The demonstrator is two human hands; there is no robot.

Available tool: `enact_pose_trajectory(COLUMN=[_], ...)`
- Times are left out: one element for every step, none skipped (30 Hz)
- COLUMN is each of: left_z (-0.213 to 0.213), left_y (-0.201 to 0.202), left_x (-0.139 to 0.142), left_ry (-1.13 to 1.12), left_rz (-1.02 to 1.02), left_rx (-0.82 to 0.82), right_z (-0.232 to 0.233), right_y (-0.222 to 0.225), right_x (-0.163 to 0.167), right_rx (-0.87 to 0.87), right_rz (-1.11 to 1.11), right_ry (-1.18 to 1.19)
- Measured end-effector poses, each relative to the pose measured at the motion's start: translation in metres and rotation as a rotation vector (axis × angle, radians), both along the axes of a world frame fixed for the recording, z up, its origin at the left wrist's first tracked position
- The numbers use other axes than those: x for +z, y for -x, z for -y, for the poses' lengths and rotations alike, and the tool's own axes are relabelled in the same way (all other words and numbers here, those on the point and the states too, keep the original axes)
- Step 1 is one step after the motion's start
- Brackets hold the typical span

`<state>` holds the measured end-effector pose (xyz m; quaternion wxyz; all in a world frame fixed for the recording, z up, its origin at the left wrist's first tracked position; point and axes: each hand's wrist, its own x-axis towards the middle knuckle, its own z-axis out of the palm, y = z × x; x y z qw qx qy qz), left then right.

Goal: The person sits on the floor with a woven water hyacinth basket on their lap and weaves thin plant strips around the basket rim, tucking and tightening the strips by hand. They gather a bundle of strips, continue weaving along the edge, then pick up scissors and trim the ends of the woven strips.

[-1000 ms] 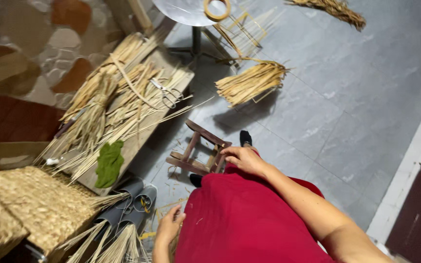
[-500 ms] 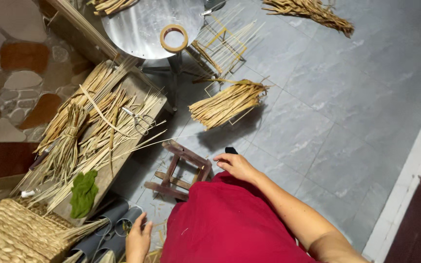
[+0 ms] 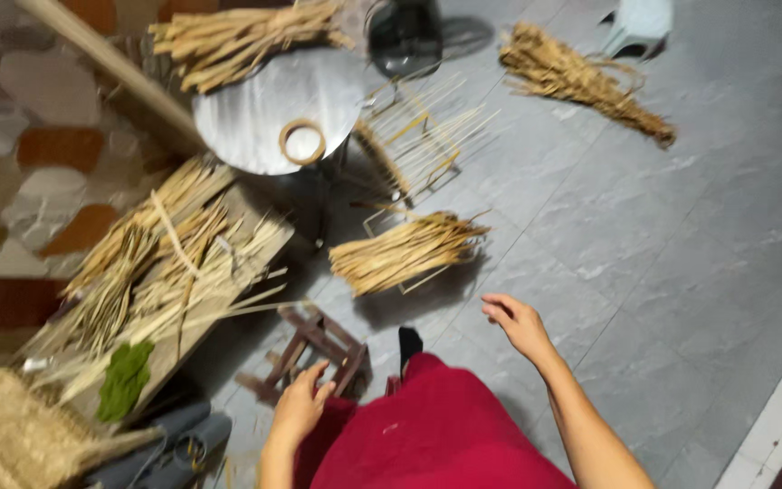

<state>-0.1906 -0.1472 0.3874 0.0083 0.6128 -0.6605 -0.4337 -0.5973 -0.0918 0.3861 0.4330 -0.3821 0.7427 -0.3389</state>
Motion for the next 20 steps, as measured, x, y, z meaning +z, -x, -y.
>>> enact_pose_trajectory(left_z=[0.006, 0.009, 0.014, 0.018, 0.015, 0.013, 0.013, 0.014, 0.016, 0.017, 0.016, 0.016, 0.018, 0.019, 0.019, 0.019, 0.019, 0.021, 0.020, 0.019], left_y=[0.011, 0.022, 0.034, 0.045, 0.050, 0.057, 0.068, 0.081, 0.093, 0.104, 0.117, 0.128, 0.141, 0.155, 0.169, 0.184, 0.201, 0.219, 0.238, 0.254], left_x=[0.003, 0.007, 0.008, 0.008, 0.009, 0.010, 0.010, 0.009, 0.010, 0.010, 0.009, 0.006, 0.003, -0.002, -0.006, -0.010, -0.015, -0.021, -0.026, -0.030], left_ry=[0.023, 0.050, 0.075, 0.079, 0.074, 0.068, 0.101, 0.136, 0.167, 0.143, 0.117, 0.092, 0.066, 0.039, 0.011, -0.023, -0.057, -0.093, -0.105, -0.120], left_rz=[0.042, 0.083, 0.126, 0.120, 0.119, 0.120, 0.034, -0.054, -0.145, -0.130, -0.114, -0.097, -0.094, -0.089, -0.081, -0.072, -0.064, -0.055, -0.055, -0.051], left_rx=[-0.026, -0.055, -0.090, -0.099, -0.111, -0.127, -0.119, -0.117, -0.120, -0.139, -0.159, -0.182, -0.229, -0.275, -0.324, -0.407, -0.491, -0.570, -0.673, -0.773], right_z=[-0.007, -0.010, -0.015, -0.026, -0.041, -0.056, -0.067, -0.076, -0.087, -0.098, -0.112, -0.125, -0.135, -0.144, -0.153, -0.163, -0.172, -0.179, -0.187, -0.196], right_y=[0.013, 0.027, 0.040, 0.049, 0.054, 0.058, 0.063, 0.069, 0.073, 0.076, 0.080, 0.083, 0.086, 0.090, 0.094, 0.100, 0.107, 0.113, 0.120, 0.124], right_x=[0.003, 0.004, 0.005, 0.005, 0.004, 0.003, 0.003, 0.001, 0.001, 0.000, -0.001, -0.001, -0.002, -0.003, -0.005, -0.004, -0.004, -0.004, -0.002, 0.000], right_rx=[-0.035, -0.075, -0.107, -0.144, -0.184, -0.205, -0.230, -0.260, -0.286, -0.312, -0.339, -0.370, -0.403, -0.435, -0.488, -0.546, -0.604, -0.653, -0.699, -0.742], right_rz=[-0.010, -0.020, -0.013, -0.003, 0.012, 0.023, 0.034, 0.044, 0.075, 0.106, 0.136, 0.132, 0.127, 0.124, 0.125, 0.124, 0.120, 0.111, 0.099, 0.089], right_ry=[0.013, 0.028, 0.020, 0.003, -0.021, -0.027, -0.029, -0.025, -0.009, 0.006, 0.020, 0.002, -0.015, -0.034, -0.022, -0.011, 0.001, 0.044, 0.082, 0.117])
